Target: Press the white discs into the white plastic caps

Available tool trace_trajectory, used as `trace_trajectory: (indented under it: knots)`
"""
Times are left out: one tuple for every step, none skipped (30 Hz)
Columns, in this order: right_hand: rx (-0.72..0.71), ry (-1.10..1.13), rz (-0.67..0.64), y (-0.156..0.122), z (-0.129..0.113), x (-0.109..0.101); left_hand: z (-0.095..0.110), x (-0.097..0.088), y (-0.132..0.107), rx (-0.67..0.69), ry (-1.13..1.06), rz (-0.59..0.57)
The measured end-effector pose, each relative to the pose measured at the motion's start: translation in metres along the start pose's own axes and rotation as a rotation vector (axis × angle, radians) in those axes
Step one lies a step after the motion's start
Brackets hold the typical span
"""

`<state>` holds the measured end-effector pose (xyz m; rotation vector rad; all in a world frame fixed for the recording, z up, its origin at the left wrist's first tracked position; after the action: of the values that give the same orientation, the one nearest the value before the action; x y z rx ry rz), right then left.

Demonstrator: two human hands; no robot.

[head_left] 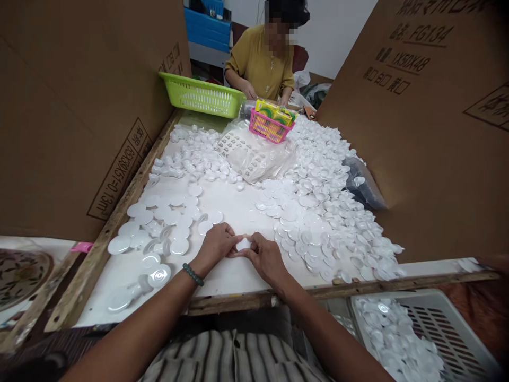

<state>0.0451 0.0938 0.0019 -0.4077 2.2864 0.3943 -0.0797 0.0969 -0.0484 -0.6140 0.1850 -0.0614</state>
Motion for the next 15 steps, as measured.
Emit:
trace_trajectory:
  knots:
    - [-0.002, -0.018, 0.003, -0.001, -0.001, 0.001, 0.002, 0.001, 0.000, -0.007, 0.018, -0.008]
    - [-0.001, -0.034, 0.006, -0.002, -0.002, 0.001, 0.004, 0.001, -0.001, -0.011, 0.038, -0.013]
    - [0.001, -0.049, 0.009, -0.003, -0.003, 0.001, 0.006, 0.002, -0.001, -0.009, 0.060, -0.018]
    - [0.004, -0.062, 0.010, -0.004, -0.003, 0.002, 0.008, 0.003, -0.002, -0.003, 0.082, -0.017]
    - [0.006, -0.070, 0.010, -0.005, -0.004, 0.002, 0.010, 0.003, -0.003, 0.009, 0.108, -0.012]
    - [0.004, -0.075, 0.007, -0.006, -0.005, 0.002, 0.012, 0.003, -0.005, 0.028, 0.141, -0.001]
    - [-0.007, -0.078, 0.002, -0.007, -0.006, 0.002, 0.014, 0.002, -0.008, 0.058, 0.184, 0.019]
    - [-0.027, -0.084, 0.003, -0.009, -0.008, 0.001, 0.017, 0.000, -0.012, 0.097, 0.238, 0.057]
    - [-0.054, -0.096, 0.016, -0.011, -0.010, -0.002, 0.021, -0.003, -0.017, 0.145, 0.301, 0.112]
    - [-0.082, -0.121, 0.046, -0.012, -0.011, -0.007, 0.025, -0.006, -0.023, 0.199, 0.370, 0.178]
    - [-0.105, -0.162, 0.094, -0.015, -0.012, -0.015, 0.029, -0.008, -0.031, 0.258, 0.436, 0.249]
    - [-0.121, -0.217, 0.148, -0.017, -0.011, -0.023, 0.035, -0.010, -0.039, 0.327, 0.493, 0.321]
    - [-0.131, -0.280, 0.192, -0.018, -0.010, -0.031, 0.042, -0.009, -0.048, 0.406, 0.546, 0.376]
    - [-0.138, -0.342, 0.213, -0.019, -0.009, -0.035, 0.048, -0.004, -0.057, 0.497, 0.600, 0.406]
    - [-0.147, -0.396, 0.204, -0.018, -0.009, -0.037, 0.054, 0.003, -0.065, 0.591, 0.657, 0.412]
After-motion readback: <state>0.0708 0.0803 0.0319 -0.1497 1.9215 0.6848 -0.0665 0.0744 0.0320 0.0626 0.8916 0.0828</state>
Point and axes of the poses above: each hand's wrist, its own y-axis towards the middle knuckle, its own x-axis out of the palm, z = x × y, the point moved 10 cm from there along y, towards the middle knuckle, and after that the axes turned 9 degrees about -x, right-handed, at the moved point
